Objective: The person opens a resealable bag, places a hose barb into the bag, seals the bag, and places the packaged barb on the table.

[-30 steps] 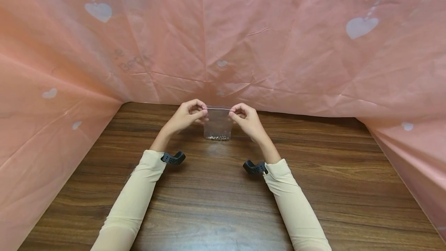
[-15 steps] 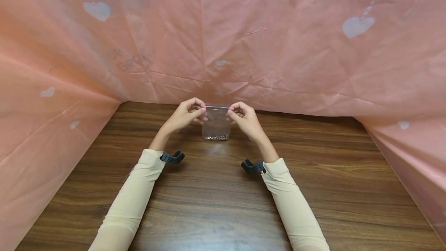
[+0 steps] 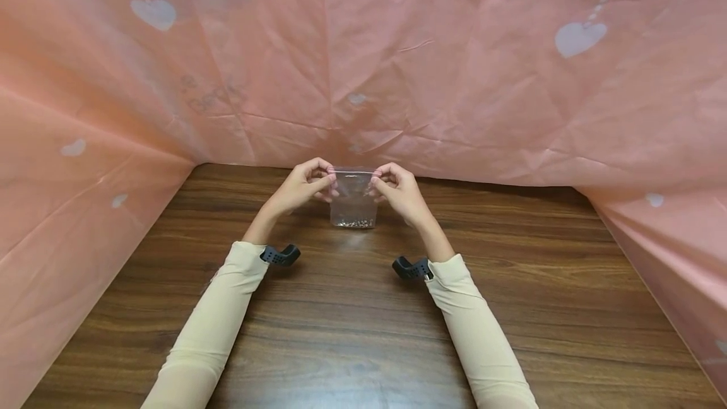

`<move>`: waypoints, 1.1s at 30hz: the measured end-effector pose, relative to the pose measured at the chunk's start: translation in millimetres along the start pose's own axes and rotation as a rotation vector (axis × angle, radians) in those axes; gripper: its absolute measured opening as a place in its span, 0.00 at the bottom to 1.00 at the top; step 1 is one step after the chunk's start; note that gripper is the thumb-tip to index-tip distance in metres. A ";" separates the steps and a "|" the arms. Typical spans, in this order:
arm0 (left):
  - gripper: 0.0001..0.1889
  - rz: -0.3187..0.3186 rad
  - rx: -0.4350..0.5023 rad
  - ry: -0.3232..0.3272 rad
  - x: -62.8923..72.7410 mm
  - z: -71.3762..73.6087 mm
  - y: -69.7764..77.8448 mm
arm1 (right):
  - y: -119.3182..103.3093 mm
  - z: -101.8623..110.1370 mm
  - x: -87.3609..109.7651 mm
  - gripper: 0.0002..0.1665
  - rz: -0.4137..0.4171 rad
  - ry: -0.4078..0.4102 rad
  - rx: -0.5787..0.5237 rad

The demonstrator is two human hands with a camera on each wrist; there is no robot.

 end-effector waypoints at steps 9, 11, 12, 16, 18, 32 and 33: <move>0.05 -0.005 -0.004 0.002 0.7 -2.9 5.6 | -4.1 1.6 2.4 0.11 -0.015 -0.008 0.008; 0.05 -0.006 0.002 -0.002 1.9 -3.6 7.7 | -6.3 0.7 4.6 0.11 -0.022 -0.017 0.015; 0.06 -0.007 0.004 -0.008 2.4 -3.9 8.3 | -7.2 0.4 6.0 0.11 -0.026 -0.021 0.017; 0.07 -0.001 0.013 -0.050 6.3 -6.8 10.3 | -9.5 0.0 12.8 0.10 -0.047 -0.041 0.018; 0.08 0.011 0.026 -0.068 8.9 -8.3 10.3 | -9.7 -0.3 16.1 0.10 -0.058 -0.059 0.013; 0.07 0.060 0.105 -0.158 27.5 -19.7 5.0 | -5.9 -6.9 36.0 0.12 -0.109 -0.178 -0.002; 0.07 0.060 0.107 -0.159 27.7 -19.8 3.4 | -4.8 -7.4 36.3 0.11 -0.112 -0.182 -0.008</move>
Point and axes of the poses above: each hand's wrist, its own x-axis away from the middle knuckle, its own z-axis out of the back of the hand, y = z × x, the point moved 3 cm from there along -x, towards the middle knuckle, and after that the axes turned 8 degrees about -y, right-handed, at the moved point
